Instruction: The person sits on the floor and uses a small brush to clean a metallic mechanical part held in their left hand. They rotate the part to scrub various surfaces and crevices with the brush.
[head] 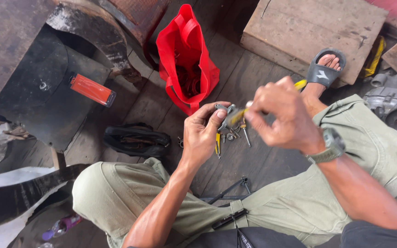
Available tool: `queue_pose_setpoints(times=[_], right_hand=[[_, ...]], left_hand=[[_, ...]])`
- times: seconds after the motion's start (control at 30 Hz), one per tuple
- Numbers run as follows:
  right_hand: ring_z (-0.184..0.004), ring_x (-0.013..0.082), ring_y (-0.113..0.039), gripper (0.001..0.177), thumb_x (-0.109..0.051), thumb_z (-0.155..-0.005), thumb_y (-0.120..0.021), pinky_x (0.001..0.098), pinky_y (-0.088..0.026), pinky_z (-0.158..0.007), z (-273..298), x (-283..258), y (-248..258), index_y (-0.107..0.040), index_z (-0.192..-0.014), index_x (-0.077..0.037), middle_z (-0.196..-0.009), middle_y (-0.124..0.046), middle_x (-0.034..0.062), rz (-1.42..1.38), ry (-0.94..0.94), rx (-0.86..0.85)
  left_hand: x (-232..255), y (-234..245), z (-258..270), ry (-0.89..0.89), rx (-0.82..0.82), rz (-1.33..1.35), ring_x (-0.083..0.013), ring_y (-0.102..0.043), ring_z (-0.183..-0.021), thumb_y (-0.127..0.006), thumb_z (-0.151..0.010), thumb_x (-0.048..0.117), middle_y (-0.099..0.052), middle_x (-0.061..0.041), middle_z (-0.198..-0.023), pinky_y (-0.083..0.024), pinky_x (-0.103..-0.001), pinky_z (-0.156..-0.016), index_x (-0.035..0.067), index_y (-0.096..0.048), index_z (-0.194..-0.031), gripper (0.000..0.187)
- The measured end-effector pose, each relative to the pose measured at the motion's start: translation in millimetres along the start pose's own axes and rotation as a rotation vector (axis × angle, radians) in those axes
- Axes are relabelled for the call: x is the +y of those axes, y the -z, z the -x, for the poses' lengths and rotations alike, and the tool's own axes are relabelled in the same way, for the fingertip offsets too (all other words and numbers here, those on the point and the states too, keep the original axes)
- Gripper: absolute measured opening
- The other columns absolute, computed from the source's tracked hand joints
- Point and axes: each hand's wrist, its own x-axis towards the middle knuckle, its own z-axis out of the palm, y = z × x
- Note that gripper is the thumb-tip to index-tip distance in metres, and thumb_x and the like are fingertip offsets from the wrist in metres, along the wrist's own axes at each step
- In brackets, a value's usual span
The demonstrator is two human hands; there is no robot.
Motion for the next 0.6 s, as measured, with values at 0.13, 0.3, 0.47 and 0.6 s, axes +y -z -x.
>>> queue_pose_setpoints(times=[0.13,0.3,0.47,0.6], right_hand=[[-0.059,0.0218,-0.050,0.019,-0.010,-0.095,-0.068,0.0341,-0.036,-0.075,3,-8,-8,-0.063,-0.077,-0.013,-0.066,-0.048,-0.0006,-0.138,-0.014,-0.049],[-0.060,0.0221,-0.052,0.019,-0.010,-0.094,-0.070,0.0362,-0.037,-0.077,2,-3,-4,-0.064,-0.077,-0.012,-0.065,-0.050,0.0003,-0.037,-0.001,-0.054],[-0.060,0.0236,-0.052,0.017,-0.010,-0.095,-0.068,0.0368,-0.038,-0.076,8,0,-16,-0.063,-0.079,-0.011,-0.066,-0.050,0.0017,-0.038,-0.015,-0.108],[-0.060,0.0241,-0.053,0.016,-0.010,-0.091,-0.070,0.0378,-0.039,-0.075,4,-8,-23,-0.064,-0.076,-0.013,-0.065,-0.051,0.0014,-0.083,-0.026,-0.134]], left_hand=[[-7,-3,5,0.060,0.034,0.085,-0.0048,-0.055,-0.077,-0.070,-0.099,0.018,-0.076,-0.003,-0.088,-0.056,-0.025,-0.068,0.009,-0.079,-0.112,0.018],[-10,-9,14,0.106,0.072,0.172,-0.0079,-0.057,-0.071,-0.070,-0.099,0.016,-0.073,-0.007,-0.082,-0.057,-0.024,-0.061,0.005,-0.079,-0.112,0.019],[-18,-3,23,0.171,0.127,0.232,-0.0077,-0.054,-0.074,-0.063,-0.104,0.022,-0.073,-0.006,-0.090,-0.055,-0.026,-0.065,0.005,-0.078,-0.116,0.026],[-30,-3,25,0.209,0.192,0.302,-0.0080,-0.057,-0.080,-0.064,-0.102,0.024,-0.073,-0.008,-0.099,-0.054,-0.026,-0.069,0.002,-0.078,-0.111,0.028]])
